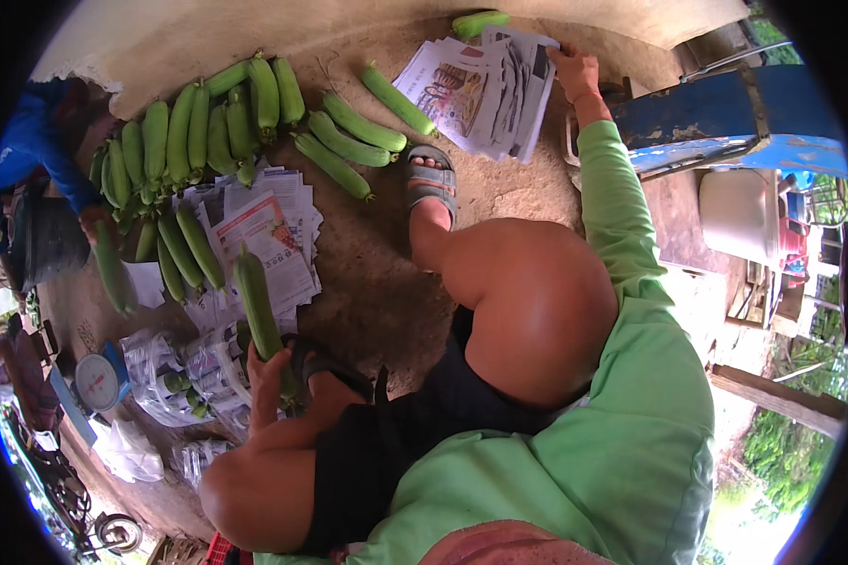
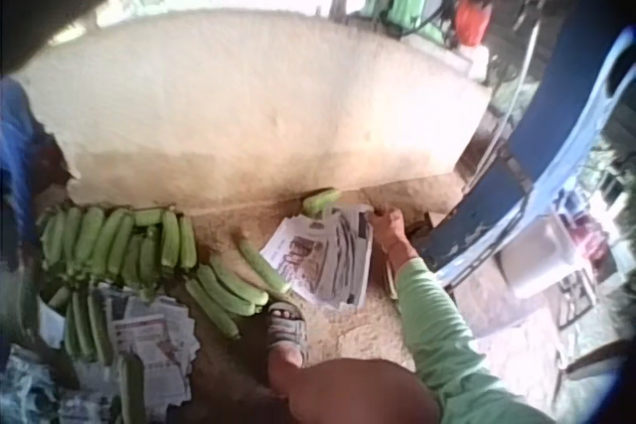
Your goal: The person sits on the floor and wraps individual green vegetables in newspaper, then places them into clear plastic bags. The person handles the vegetables one at a time, folding the paper around each item and sealing the bags.
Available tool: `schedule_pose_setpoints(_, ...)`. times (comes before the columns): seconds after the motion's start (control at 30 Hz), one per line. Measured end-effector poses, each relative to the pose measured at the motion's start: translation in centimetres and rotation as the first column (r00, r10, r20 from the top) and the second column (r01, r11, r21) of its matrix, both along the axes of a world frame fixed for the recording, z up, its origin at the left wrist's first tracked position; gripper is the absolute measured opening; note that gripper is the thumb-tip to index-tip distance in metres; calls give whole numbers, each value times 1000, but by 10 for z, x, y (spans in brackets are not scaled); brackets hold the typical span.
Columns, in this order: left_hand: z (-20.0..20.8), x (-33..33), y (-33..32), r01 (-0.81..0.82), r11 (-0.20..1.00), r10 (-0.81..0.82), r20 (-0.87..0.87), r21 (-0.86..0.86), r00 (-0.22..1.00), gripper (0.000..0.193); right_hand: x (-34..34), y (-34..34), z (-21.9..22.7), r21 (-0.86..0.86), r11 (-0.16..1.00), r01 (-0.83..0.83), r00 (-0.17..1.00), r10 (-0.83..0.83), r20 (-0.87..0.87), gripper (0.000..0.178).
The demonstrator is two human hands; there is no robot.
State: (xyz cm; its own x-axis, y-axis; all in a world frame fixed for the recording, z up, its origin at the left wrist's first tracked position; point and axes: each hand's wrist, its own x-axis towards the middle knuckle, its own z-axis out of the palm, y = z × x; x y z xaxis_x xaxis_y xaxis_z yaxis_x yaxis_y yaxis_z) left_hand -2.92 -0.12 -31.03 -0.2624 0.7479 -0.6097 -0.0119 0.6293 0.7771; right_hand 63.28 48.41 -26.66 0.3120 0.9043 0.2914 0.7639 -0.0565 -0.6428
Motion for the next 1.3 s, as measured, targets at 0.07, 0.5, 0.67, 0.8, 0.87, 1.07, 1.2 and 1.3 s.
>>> schedule_pose_setpoints(0.07,5,0,-10,-43,999,43,21,11,999,44,-26,1,26,34,999,-37,996,34,86,42)
schedule_pose_setpoints(0.5,22,13,-9,-18,1000,18,-1,17,1000,43,-78,3,128,230,940,-252,958,276,-81,22)
schedule_pose_setpoints(0.67,8,-2,-15,24,999,-20,-141,25,990,51,-160,-27,184,244,886,-394,789,463,-405,12)
schedule_pose_setpoints(0.8,-5,-11,-17,-42,991,59,-136,127,989,54,-256,-41,164,185,628,-756,594,777,-209,13)
schedule_pose_setpoints(0.87,0,-6,-7,-102,986,114,-86,130,990,51,-318,-79,171,77,556,-828,561,825,72,10)
schedule_pose_setpoints(1.07,21,-2,-18,-326,933,325,31,155,945,39,-473,-187,72,-104,-164,-981,-194,849,491,14)
schedule_pose_setpoints(1.2,36,-14,-34,-348,919,362,-46,186,931,46,-496,-257,15,-287,-324,-902,-428,760,489,12)
schedule_pose_setpoints(1.3,29,-18,-42,-369,910,390,-87,190,917,51,-493,-278,-32,-358,-320,-877,-476,678,561,8)
